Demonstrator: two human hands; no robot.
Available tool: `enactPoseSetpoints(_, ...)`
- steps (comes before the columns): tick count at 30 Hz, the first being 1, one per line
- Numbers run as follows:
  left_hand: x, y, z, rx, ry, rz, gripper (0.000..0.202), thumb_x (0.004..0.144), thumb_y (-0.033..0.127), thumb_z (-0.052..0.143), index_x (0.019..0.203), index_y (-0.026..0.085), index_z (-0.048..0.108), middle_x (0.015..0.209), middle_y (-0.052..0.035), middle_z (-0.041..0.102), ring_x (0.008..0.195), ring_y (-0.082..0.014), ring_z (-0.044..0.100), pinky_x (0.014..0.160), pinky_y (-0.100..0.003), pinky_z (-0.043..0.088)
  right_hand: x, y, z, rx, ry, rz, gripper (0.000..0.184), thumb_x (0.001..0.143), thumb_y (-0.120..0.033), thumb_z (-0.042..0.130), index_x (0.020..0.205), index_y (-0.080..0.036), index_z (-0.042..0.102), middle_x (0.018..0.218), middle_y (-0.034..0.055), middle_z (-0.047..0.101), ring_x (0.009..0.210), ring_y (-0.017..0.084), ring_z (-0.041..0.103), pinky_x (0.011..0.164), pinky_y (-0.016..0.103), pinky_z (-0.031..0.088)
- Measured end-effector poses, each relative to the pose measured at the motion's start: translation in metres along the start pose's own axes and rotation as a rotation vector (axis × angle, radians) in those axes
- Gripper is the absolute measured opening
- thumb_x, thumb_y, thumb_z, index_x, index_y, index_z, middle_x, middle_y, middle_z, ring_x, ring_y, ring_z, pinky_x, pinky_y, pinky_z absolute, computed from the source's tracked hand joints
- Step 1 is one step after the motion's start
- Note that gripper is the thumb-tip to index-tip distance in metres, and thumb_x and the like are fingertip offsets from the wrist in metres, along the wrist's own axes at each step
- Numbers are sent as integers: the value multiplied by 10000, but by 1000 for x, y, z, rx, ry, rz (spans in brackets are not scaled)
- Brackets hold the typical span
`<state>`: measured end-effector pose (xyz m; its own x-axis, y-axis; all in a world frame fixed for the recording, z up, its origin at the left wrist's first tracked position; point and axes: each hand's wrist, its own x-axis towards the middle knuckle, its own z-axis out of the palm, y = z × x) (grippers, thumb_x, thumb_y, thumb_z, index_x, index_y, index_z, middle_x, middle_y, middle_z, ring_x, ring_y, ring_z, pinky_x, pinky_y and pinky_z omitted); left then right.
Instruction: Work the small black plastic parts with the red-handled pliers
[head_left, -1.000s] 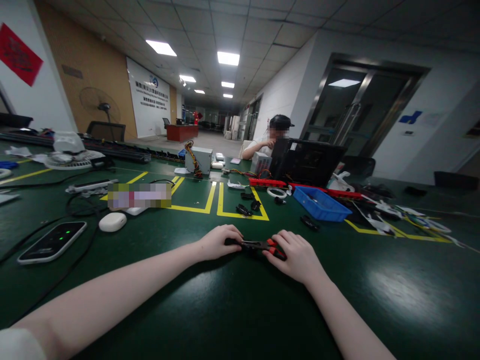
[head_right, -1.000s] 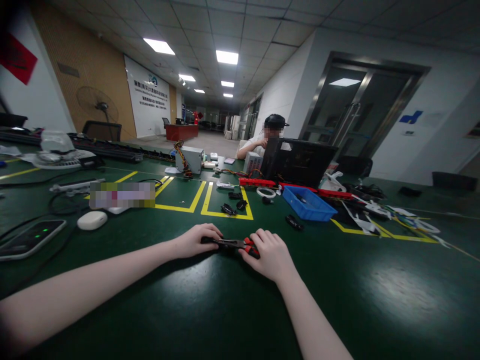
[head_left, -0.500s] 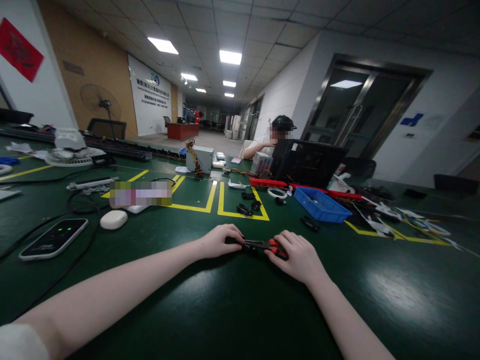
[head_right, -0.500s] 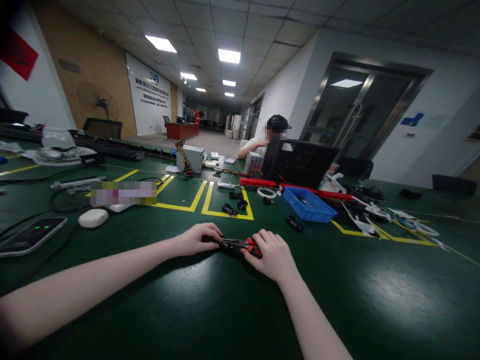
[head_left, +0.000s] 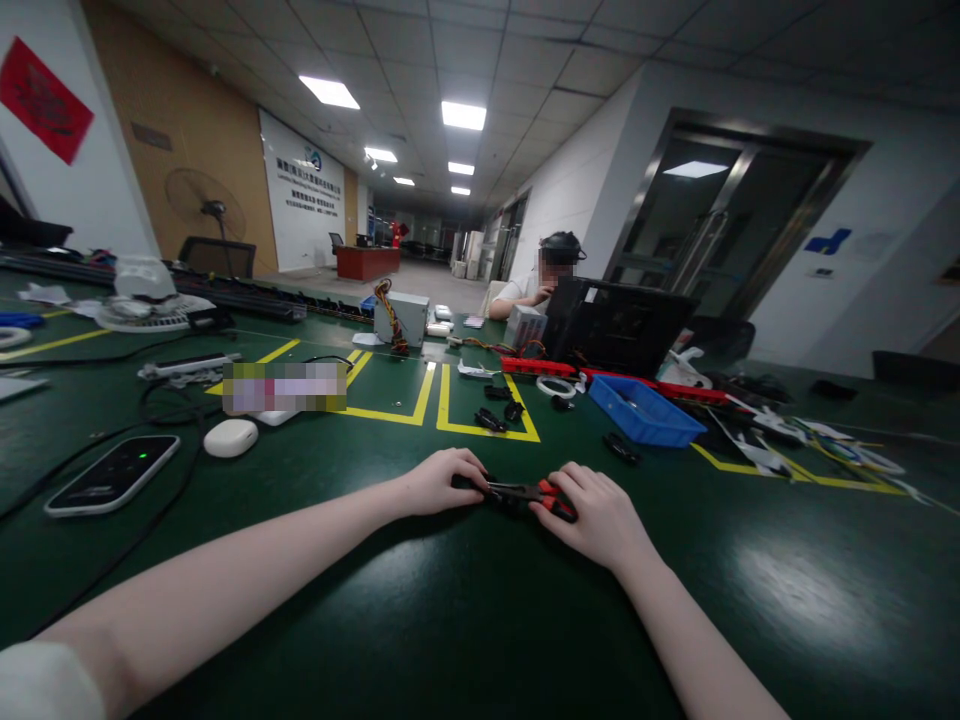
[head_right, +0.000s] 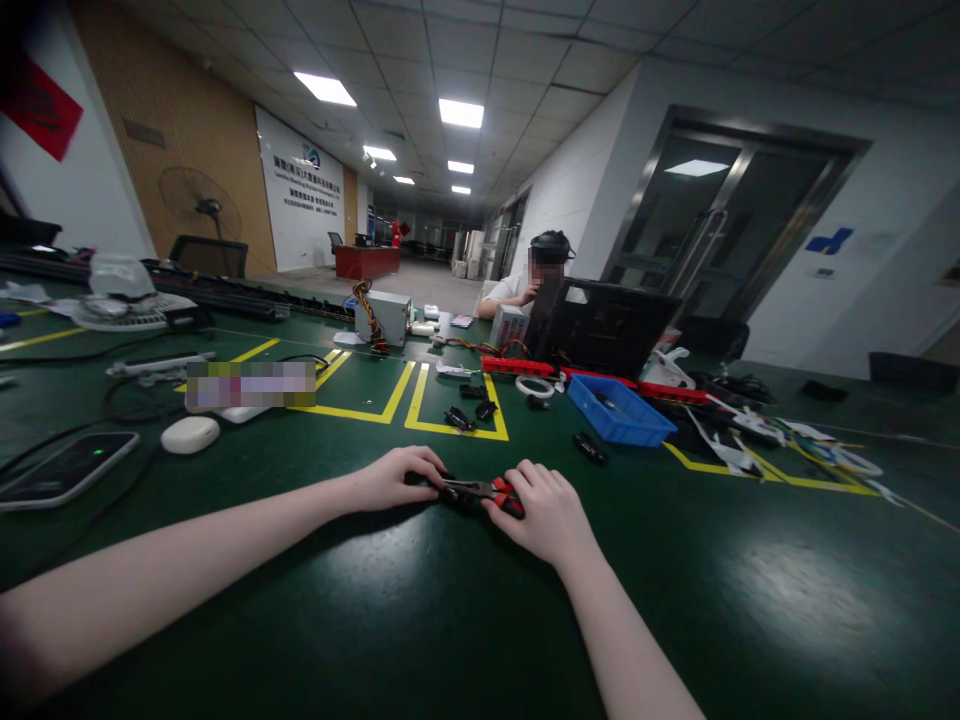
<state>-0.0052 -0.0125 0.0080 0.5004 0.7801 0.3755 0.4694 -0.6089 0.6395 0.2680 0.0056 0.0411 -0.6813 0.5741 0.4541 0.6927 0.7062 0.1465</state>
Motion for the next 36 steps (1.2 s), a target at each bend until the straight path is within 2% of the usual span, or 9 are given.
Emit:
enactPoseSetpoints(22, 1, 0, 0, -15, 7, -3, 161, 829, 217, 700, 980, 208, 753, 1089, -60, 652, 1006, -186, 619, 932, -308, 474, -2, 5, -2, 34, -48, 3, 305, 854, -471, 569, 918, -179, 630, 913, 73, 628, 771, 186, 593, 679, 318, 451)
enactPoseSetpoints(36, 1, 0, 0, 21, 8, 5, 175, 832, 226, 698, 998, 209, 751, 1080, -67, 652, 1004, -192, 615, 919, -312, 464, -1, 1, -1, 1, -42, -59, 322, 850, -488, 568, 925, -184, 644, 912, 78, 643, 786, 192, 599, 686, 321, 446)
